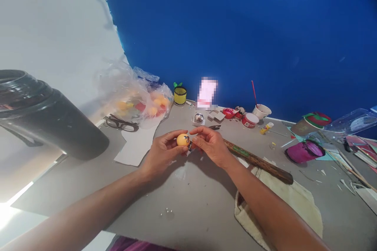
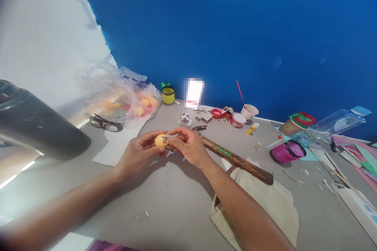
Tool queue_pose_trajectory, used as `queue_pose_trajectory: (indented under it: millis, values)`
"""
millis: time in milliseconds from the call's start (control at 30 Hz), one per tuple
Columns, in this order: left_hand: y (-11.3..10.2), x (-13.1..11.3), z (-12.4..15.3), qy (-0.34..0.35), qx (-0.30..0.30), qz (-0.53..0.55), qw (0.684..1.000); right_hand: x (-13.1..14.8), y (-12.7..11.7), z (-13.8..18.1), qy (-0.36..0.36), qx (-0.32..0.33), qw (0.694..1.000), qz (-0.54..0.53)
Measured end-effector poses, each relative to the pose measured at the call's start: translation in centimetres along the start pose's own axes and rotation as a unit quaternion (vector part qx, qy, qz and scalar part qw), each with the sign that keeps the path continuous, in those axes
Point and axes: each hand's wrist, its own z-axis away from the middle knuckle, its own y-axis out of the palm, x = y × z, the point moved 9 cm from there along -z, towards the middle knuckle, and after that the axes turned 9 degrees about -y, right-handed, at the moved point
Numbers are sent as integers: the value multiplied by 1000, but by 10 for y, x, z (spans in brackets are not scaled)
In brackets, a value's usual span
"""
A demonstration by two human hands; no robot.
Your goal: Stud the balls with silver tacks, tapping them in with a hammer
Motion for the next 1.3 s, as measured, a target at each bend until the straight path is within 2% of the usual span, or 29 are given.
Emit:
queue_pose_trajectory:
  millis: [33, 67, 133, 167, 233, 267, 300, 367, 467, 533, 600, 667, 700, 767, 833, 900, 1033, 1100, 1233, 1300]
  values:
    - [1, 0, 0, -12, 10, 18, 1000, 5, -13, 0, -9, -9, 995, 95]
    - [1, -1, 0, -14, 15, 35, 999, 13, -28, 0, -21, -26, 977, 213]
    - [0, -4, 0, -9, 23, 61, 998, 21, -51, -1, -15, -12, 885, 465]
    - [0, -5, 0, -8, 27, 70, 997, 20, -62, -1, 12, 2, 838, 546]
    - [-1, -4, 0, -12, 36, 80, 996, 5, -78, 2, 92, 59, 778, 619]
    - [-1, -3, -1, -15, 39, 83, 996, -4, -84, 3, 126, 86, 767, 624]
    - [-1, -3, -1, -17, 40, 86, 995, -10, -87, 5, 149, 109, 766, 616]
    - [-2, -2, -2, -22, 36, 83, 996, -16, -90, 6, 159, 133, 782, 588]
    - [-5, -4, -3, -22, 16, 75, 997, -5, -91, 4, 111, 126, 804, 570]
    - [-7, -6, -3, -19, 5, 66, 998, 20, -91, 2, 33, 77, 804, 589]
    - [-8, -8, -3, -18, 1, 48, 999, 53, -87, 4, -75, -8, 801, 593]
    - [-8, -10, -3, -14, 4, 25, 1000, 82, -77, 13, -184, -80, 807, 555]
    - [-7, -11, -4, -10, 6, 15, 1000, 92, -70, 18, -228, -100, 812, 528]
    - [-7, -11, -4, -4, 14, 0, 1000, 101, -54, 25, -283, -99, 818, 492]
    - [-6, -9, -5, -4, 21, -3, 1000, 104, -39, 26, -298, -77, 809, 501]
    - [-6, -5, -6, -9, 24, 0, 1000, 108, -33, 28, -304, -79, 785, 533]
    - [-9, -3, -8, -15, 16, 16, 1000, 127, -42, 37, -334, -155, 755, 543]
    - [-8, -5, -9, -11, 22, 28, 999, 128, -42, 37, -340, -149, 759, 535]
    - [-4, -6, -9, -2, 45, 39, 998, 117, -29, 32, -322, -71, 774, 541]
    - [-2, -5, -9, -3, 53, 41, 998, 120, -32, 33, -328, -96, 783, 519]
